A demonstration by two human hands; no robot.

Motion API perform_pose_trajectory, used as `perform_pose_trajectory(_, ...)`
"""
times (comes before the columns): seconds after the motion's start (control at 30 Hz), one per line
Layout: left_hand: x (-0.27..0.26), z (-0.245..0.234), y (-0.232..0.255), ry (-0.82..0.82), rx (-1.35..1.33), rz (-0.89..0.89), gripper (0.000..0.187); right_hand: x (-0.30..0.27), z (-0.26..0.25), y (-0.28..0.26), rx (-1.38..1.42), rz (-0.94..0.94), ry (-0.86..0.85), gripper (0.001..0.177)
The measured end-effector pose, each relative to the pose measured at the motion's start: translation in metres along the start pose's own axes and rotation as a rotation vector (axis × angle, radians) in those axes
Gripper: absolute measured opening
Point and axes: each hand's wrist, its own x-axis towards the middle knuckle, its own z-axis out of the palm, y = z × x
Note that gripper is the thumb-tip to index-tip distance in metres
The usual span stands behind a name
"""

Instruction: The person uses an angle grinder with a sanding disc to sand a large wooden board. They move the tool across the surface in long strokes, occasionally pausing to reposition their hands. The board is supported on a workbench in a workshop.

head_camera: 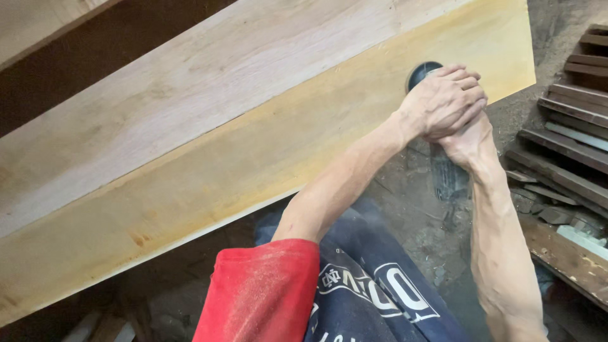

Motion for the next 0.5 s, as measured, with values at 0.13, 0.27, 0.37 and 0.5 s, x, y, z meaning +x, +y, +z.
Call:
perform_pose_trajectory(0.13,-0.033,-0.008,0.023,-0.011,0.018,-0.056,0.03,-0.028,0.022,-0.003,-0.037,-0.022,0.003,0.057)
perform_pose_trajectory(0.27,-0.119,-0.054,0.041,0.02,-0.078,-0.107,0.026,-0.068,0.075,-0.048,-0.101,-0.062,-0.026,0.061)
perform_pose_trajectory(0.37,-0.2,-0.11,0.052,0.059,-0.061,-0.147,0.023,-0.1,0.123,-0.112,-0.224,0.183,-0.246,0.052)
perform_pose_trajectory(0.5,-0.316,-0.2,0.061,0.095,0.006,-0.273,0.025,-0.139,0.189,-0.213,0.02,0.248,-0.296,0.079)
